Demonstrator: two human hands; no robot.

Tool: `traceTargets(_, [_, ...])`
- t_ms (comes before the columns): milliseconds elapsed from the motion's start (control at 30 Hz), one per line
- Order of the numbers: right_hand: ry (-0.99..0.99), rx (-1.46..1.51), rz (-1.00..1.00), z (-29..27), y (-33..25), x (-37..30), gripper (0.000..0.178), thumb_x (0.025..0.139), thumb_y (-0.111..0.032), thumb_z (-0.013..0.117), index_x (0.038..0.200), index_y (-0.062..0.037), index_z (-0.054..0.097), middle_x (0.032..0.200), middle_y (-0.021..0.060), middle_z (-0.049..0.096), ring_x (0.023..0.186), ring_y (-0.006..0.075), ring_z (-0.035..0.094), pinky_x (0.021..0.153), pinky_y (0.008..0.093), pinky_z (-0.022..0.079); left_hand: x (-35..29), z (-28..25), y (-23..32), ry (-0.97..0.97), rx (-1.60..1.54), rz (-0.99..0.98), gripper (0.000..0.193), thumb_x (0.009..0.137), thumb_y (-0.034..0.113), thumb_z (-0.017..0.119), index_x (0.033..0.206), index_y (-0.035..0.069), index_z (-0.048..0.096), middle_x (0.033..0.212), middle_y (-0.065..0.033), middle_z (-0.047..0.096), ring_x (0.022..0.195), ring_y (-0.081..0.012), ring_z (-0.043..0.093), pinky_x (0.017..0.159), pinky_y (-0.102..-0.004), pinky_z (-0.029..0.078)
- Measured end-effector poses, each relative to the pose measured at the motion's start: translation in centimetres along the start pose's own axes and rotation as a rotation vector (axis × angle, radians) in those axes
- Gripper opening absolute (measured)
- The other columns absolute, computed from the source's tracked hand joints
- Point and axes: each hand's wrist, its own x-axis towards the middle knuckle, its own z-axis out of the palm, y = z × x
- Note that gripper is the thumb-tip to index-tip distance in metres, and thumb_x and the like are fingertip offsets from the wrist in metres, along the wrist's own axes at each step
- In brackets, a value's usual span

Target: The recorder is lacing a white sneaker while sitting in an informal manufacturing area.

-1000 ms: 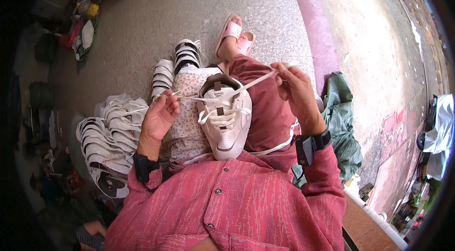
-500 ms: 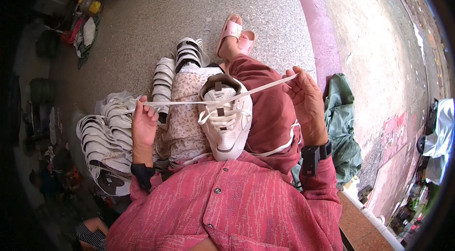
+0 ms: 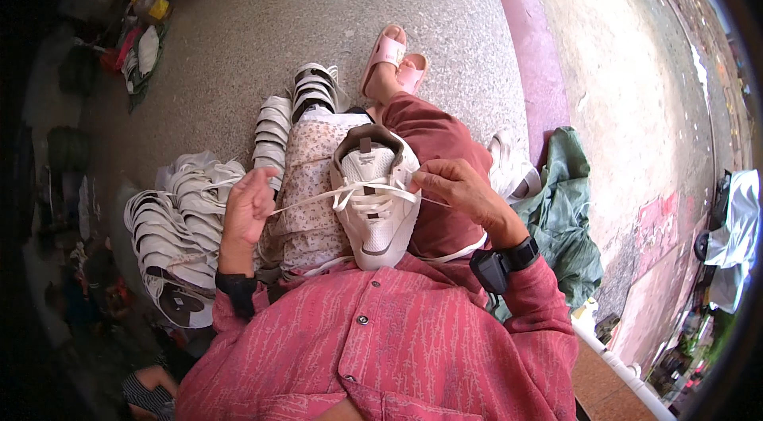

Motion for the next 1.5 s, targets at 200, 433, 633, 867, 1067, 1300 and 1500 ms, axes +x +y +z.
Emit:
traceTargets(200, [-0.028, 0.053, 0.033, 0.7, 0.4, 0.8, 0.028, 0.1, -0.03, 0.056, 0.09, -0.0055, 0.065, 0.07, -0.0107, 0.049, 0.06, -0.0019, 0.04, 0.051, 0.0177, 0.027, 1.5, 4.6, -0.7, -0.072, 0.526, 0.066, 0.032, 0.102, 0.026, 0.051, 0.102, -0.001, 0.068, 0.062, 0.0072, 0.041, 0.057, -0.0015, 0.035, 0.053, -0.019, 0.028])
traceTargets(433, [0.089, -0.113, 0.028, 1.5, -0.7, 0.7, 0.025, 0.097, -0.021, 0.054, 0.083, -0.0025, 0.065, 0.061, -0.006, 0.048, 0.053, 0.0025, 0.04, 0.047, 0.0213, 0.028, 3.2, 5.5, -2.1, -0.334, 0.932, 0.393, 0.024, 0.095, 0.016, 0.053, 0.083, -0.003, 0.06, 0.081, -0.0076, 0.051, 0.081, -0.0188, 0.051, 0.076, -0.0313, 0.041])
traceTargets(633, [0.168, -0.316, -0.166, 2.1, 0.3, 2.3, 0.029, 0.096, -0.021, 0.054, 0.083, 0.0018, 0.066, 0.059, -0.0031, 0.051, 0.051, 0.0053, 0.043, 0.046, 0.0239, 0.033, 3.7, 6.0, -2.3, -0.329, 0.983, 0.525, 0.022, 0.091, 0.014, 0.055, 0.078, -0.003, 0.056, 0.076, -0.0107, 0.05, 0.076, -0.0223, 0.05, 0.072, -0.0324, 0.042])
traceTargets(867, [0.16, -0.431, -0.287, 0.2, -2.2, 2.9, 0.033, 0.084, -0.024, 0.077, 0.108, -0.0052, 0.064, 0.1, 0.0019, 0.058, 0.082, 0.0105, 0.055, 0.07, 0.0282, 0.046, 4.1, 6.6, -2.9, -0.184, 0.932, 0.427, 0.026, 0.087, 0.018, 0.056, 0.074, -0.005, 0.055, 0.071, -0.014, 0.053, 0.068, -0.0265, 0.053, 0.067, -0.0367, 0.044])
traceTargets(1067, [-0.126, -0.442, -0.5, -1.7, 0.3, 5.7, 0.024, 0.081, -0.014, 0.079, 0.099, -0.0043, 0.065, 0.103, 0.0002, 0.053, 0.087, 0.0107, 0.054, 0.072, 0.027, 0.046, 4.7, 9.1, -2.6, -0.124, 1.168, 0.526, 0.028, 0.086, 0.021, 0.058, 0.074, -0.005, 0.059, 0.073, -0.0159, 0.058, 0.071, -0.0269, 0.059, 0.067, -0.0365, 0.046])
traceTargets(1300, [-0.226, -0.201, -0.394, -2.6, 1.7, 5.9, 0.014, 0.083, 0.0, 0.074, 0.092, -0.0035, 0.064, 0.103, -0.0016, 0.049, 0.094, 0.0095, 0.055, 0.078, 0.024, 0.048, 6.2, 6.7, -0.6, -0.295, 0.833, 0.541, 0.026, 0.084, 0.021, 0.074, 0.104, 0.009, 0.064, 0.1, 0.0016, 0.057, 0.08, -0.0121, 0.052, 0.072, -0.028, 0.045])
traceTargets(1500, [-0.245, -0.108, -0.353, -2.6, 1.7, 6.0, 0.013, 0.084, 0.002, 0.072, 0.093, -0.003, 0.065, 0.109, -0.0003, 0.049, 0.101, 0.0108, 0.055, 0.082, 0.0242, 0.049, 8.9, 5.9, 0.1, -0.711, 0.73, 0.275, 0.033, 0.078, 0.015, 0.079, 0.106, 0.01, 0.062, 0.096, 0.0044, 0.054, 0.078, -0.0066, 0.048, 0.072, -0.0229, 0.042])
